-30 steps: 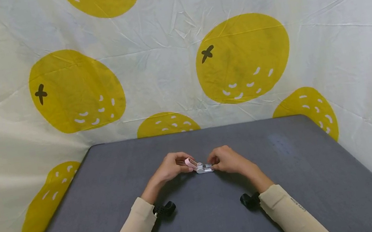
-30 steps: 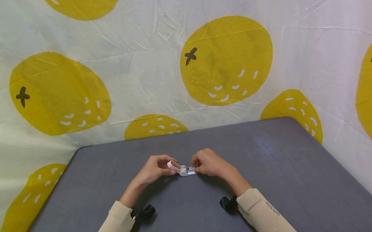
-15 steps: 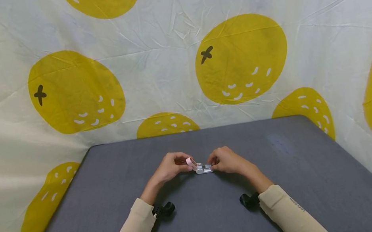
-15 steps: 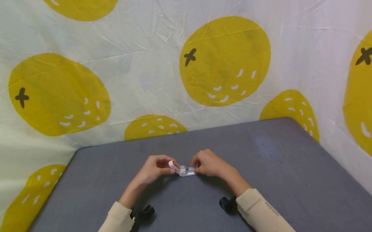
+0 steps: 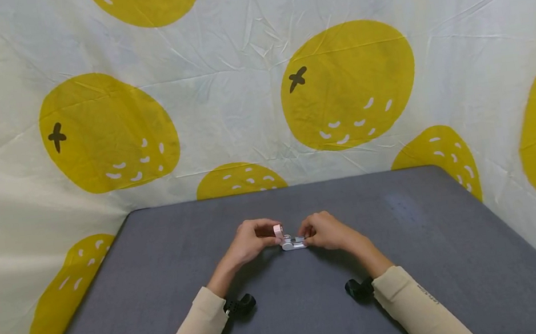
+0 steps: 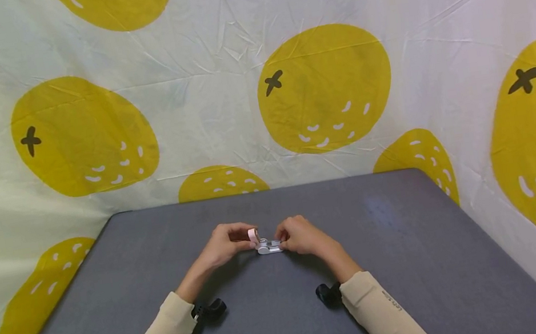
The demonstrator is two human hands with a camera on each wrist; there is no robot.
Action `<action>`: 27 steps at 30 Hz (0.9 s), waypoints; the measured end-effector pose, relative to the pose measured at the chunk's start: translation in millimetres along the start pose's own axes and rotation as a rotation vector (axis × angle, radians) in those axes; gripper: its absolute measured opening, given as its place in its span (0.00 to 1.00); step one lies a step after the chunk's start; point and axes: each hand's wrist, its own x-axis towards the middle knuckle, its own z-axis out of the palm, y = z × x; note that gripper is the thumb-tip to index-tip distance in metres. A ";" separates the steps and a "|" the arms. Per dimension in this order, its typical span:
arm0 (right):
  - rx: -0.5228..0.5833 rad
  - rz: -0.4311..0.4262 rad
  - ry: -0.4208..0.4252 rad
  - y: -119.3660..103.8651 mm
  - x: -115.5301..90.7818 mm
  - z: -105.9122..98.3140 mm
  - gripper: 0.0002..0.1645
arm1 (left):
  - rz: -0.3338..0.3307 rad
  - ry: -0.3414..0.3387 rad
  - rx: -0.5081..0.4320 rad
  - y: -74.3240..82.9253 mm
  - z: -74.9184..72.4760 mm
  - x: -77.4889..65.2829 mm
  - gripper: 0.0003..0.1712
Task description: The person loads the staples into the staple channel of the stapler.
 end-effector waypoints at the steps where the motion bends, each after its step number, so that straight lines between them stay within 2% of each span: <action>1: 0.003 0.003 -0.002 0.0 0.0 -0.1 0.08 | 0.004 0.004 0.000 0.2 0.6 0.1 0.21; 12: -0.001 -0.008 -0.011 -0.1 0.4 -2.1 0.08 | 0.024 0.052 0.000 1.1 9.0 0.7 0.16; 17: 0.005 -0.004 -0.017 -1.1 0.1 -1.8 0.08 | 0.024 0.063 0.031 1.9 11.1 0.8 0.16; 27: -0.001 -0.010 -0.018 -0.5 -0.9 -3.2 0.08 | 0.031 0.029 0.139 8.2 13.0 0.6 0.17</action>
